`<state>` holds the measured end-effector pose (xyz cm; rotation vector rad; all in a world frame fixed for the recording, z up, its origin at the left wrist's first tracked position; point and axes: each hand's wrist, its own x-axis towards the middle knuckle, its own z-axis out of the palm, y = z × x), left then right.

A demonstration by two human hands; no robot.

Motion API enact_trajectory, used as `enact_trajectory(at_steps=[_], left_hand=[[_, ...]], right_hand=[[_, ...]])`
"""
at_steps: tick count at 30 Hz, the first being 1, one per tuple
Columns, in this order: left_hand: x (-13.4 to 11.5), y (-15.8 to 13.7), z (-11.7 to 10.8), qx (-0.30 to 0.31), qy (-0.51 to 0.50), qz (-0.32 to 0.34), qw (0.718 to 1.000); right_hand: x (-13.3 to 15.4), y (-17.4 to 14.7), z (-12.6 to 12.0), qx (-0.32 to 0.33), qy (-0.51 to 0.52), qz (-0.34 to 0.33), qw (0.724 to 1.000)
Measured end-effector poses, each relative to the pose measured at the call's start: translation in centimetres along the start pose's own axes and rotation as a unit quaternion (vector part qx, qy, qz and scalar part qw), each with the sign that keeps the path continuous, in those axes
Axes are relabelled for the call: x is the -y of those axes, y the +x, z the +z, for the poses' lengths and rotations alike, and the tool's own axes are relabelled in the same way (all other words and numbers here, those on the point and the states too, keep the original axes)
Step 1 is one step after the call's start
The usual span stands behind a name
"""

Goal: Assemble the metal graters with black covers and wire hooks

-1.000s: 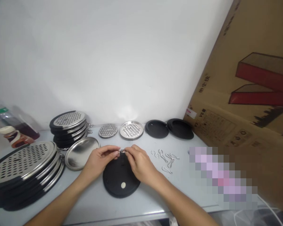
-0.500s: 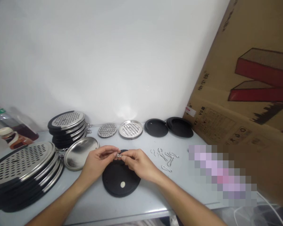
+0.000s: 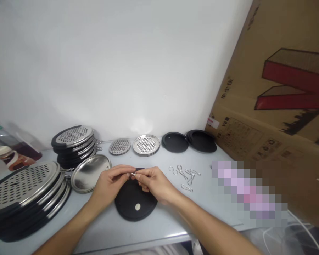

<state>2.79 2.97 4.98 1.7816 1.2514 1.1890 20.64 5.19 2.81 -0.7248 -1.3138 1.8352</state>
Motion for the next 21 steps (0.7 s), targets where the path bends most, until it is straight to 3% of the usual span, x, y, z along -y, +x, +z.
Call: enact_trajectory(at_steps=[10,17,21], left_hand=[[0.8,0.5,0.9,-0.018,-0.135,-0.15,0.979],[-0.2,0.5,-0.6,0.112,-0.124,-0.088,0.982],[-0.1,0.6,-0.6,0.09,-0.045,-0.052,0.994]], right_hand=[[0.0,-0.2,0.7,-0.002,0.016,0.009,1.0],[0.1,-0.2,0.4,0.005,0.04,0.01,0.999],[0.2,-0.3,0.5,0.01,0.039,0.009,0.999]])
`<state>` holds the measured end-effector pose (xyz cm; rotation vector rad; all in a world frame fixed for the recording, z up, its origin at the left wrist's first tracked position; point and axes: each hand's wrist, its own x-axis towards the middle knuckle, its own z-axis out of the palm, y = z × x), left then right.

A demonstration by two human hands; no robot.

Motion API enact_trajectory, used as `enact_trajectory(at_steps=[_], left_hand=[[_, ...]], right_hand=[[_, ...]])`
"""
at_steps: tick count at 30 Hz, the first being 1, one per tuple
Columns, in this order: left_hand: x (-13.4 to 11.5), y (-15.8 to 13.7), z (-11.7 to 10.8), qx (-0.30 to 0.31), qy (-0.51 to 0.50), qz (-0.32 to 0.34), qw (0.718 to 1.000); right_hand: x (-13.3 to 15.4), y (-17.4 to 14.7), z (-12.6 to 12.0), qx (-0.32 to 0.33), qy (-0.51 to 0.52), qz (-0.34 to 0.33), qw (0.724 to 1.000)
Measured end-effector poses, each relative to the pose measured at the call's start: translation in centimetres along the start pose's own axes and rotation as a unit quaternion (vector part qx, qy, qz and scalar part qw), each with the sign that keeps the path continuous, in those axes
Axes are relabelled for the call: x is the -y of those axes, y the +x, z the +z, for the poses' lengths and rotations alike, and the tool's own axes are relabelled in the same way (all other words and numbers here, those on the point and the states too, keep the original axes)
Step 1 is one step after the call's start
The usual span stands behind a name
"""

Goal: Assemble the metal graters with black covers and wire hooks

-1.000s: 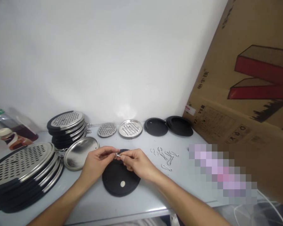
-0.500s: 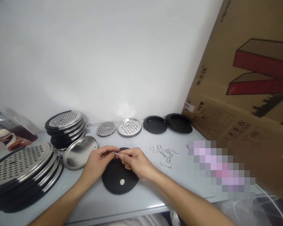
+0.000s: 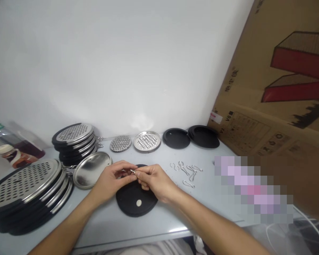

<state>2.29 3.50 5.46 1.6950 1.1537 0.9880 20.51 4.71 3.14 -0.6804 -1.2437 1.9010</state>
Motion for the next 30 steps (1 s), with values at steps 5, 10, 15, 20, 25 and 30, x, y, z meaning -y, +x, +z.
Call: enact_trajectory(at_steps=[5,10,15,20,25,30], left_hand=[[0.0,0.1,-0.1,0.007,-0.036,-0.017,0.999],[0.3,0.1,0.0,-0.03,-0.045,-0.038,0.998],[0.4,0.2,-0.4,-0.012,-0.069,-0.058,0.996],[0.7,0.2,-0.9,0.074,-0.108,-0.13,0.983],[0.6,0.1,-0.6,0.043,-0.082,-0.078,0.993],[-1.2,-0.3,-0.9,0.105,-0.072,0.048,0.991]], right_hand=[[0.3,-0.3,0.1,-0.001,-0.038,-0.009,0.999],[0.3,-0.5,-0.1,-0.011,-0.142,-0.034,0.989],[0.1,-0.7,-0.3,0.004,-0.148,-0.024,0.989],[-0.4,-0.7,-0.4,0.022,-0.13,-0.009,0.991],[-0.4,-0.5,-0.4,0.024,-0.074,-0.014,0.997],[-0.2,-0.7,0.0,0.044,-0.007,0.0,0.999]])
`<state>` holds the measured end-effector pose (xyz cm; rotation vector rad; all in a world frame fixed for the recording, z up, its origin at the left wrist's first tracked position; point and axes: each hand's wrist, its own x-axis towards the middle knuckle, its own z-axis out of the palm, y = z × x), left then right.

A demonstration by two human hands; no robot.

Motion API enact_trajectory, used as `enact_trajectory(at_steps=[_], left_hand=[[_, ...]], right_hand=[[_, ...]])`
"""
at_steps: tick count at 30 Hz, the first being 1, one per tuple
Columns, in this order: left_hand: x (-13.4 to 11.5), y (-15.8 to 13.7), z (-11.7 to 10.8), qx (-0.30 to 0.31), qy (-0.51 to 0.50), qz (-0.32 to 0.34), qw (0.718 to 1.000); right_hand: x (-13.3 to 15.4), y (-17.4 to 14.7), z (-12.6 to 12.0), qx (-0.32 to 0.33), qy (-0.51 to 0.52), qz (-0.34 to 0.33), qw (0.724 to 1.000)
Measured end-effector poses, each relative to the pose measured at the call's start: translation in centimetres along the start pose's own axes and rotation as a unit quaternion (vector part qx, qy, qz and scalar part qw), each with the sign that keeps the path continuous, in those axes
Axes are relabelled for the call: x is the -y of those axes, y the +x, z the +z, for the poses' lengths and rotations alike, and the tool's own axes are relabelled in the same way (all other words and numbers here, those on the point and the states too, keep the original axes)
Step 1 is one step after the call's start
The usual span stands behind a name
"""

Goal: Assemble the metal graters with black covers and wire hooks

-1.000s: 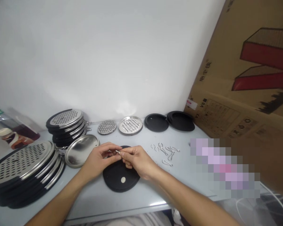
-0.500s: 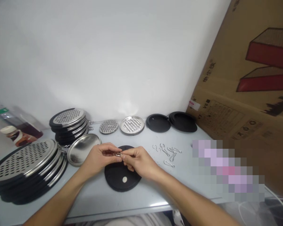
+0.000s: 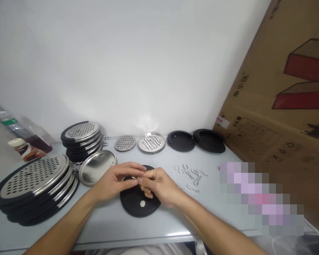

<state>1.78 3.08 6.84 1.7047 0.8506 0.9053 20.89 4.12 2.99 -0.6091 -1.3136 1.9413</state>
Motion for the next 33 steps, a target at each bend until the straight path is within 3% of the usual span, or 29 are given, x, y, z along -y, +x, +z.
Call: enact_trajectory(at_steps=[8,16,20,24,26,30,33], left_hand=[[-0.1,-0.2,-1.0,0.004,0.112,0.007,0.994],[0.6,-0.4,-1.0,-0.091,0.17,0.083,0.978],[0.7,-0.3,-1.3,-0.1,0.071,-0.014,0.992],[1.0,0.0,-1.2,-0.076,-0.024,-0.099,0.992],[1.1,0.1,-1.0,-0.081,-0.017,-0.102,0.991],[1.3,0.1,-0.7,-0.156,0.02,-0.07,0.985],[1.2,0.2,-0.3,-0.123,-0.007,-0.073,0.99]], right_hand=[[-0.1,-0.1,-0.1,0.019,-0.065,0.003,0.998],[0.3,-0.2,-0.6,0.003,-0.091,-0.002,0.996],[0.8,0.0,-0.7,0.002,-0.074,0.022,0.997],[1.5,0.1,-0.9,-0.07,-0.163,-0.011,0.984],[1.7,0.2,-1.1,-0.099,-0.193,-0.026,0.976],[1.1,0.5,-1.4,-0.129,-0.169,-0.021,0.977],[0.6,0.8,-1.2,-0.166,-0.176,-0.041,0.969]])
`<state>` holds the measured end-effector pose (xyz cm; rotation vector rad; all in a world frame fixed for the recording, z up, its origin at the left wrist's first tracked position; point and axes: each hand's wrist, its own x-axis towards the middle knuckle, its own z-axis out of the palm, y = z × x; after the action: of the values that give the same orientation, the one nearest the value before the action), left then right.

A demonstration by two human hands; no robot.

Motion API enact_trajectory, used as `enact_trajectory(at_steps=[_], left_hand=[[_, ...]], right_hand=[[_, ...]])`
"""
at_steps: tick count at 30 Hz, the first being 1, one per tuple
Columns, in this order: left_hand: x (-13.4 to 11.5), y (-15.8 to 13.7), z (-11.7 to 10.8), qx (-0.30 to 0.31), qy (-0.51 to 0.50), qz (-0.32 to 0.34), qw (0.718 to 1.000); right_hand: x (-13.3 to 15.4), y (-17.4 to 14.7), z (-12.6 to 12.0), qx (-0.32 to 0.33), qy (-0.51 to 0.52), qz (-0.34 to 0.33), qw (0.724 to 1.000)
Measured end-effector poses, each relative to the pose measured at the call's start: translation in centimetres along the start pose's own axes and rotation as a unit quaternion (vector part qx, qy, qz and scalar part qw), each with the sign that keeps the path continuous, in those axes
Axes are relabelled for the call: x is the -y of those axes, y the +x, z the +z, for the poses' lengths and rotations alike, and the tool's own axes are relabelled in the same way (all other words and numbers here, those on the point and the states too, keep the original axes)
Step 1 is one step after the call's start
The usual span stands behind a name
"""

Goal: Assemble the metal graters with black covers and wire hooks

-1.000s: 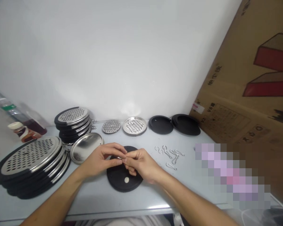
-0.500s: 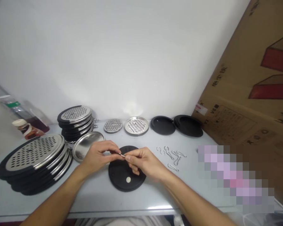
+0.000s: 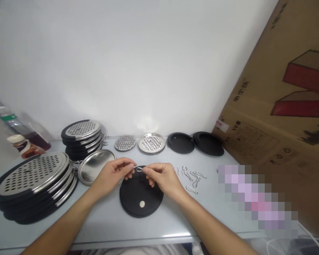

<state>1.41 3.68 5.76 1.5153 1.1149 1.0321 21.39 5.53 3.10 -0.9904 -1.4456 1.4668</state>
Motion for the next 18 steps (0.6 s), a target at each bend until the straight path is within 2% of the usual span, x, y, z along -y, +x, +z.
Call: enact_trajectory(at_steps=[2,6,7,9,12,15,18], left_hand=[[0.0,0.0,0.4,0.026,-0.014,-0.002,1.0],[-0.1,0.2,0.9,0.018,-0.012,0.004,1.0],[-0.2,0.4,0.9,0.021,-0.002,0.009,1.0],[-0.9,1.0,0.8,0.033,0.028,0.029,0.999],[-2.2,2.1,0.6,0.052,0.099,0.093,0.989],[-3.1,3.1,0.4,0.072,0.171,0.164,0.969],[-2.5,3.5,0.2,0.066,0.193,0.209,0.956]], right_hand=[[-0.1,-0.1,0.4,-0.013,-0.018,-0.012,1.0],[0.0,0.0,0.7,-0.026,0.012,-0.041,0.999],[0.1,0.1,0.7,-0.012,0.045,-0.039,0.998],[0.3,0.3,0.5,0.055,0.128,-0.007,0.99],[0.7,0.7,-0.2,0.149,0.216,0.045,0.964],[0.6,1.1,-1.1,0.132,0.221,0.052,0.965],[0.0,1.5,-1.8,0.097,0.205,0.074,0.971]])
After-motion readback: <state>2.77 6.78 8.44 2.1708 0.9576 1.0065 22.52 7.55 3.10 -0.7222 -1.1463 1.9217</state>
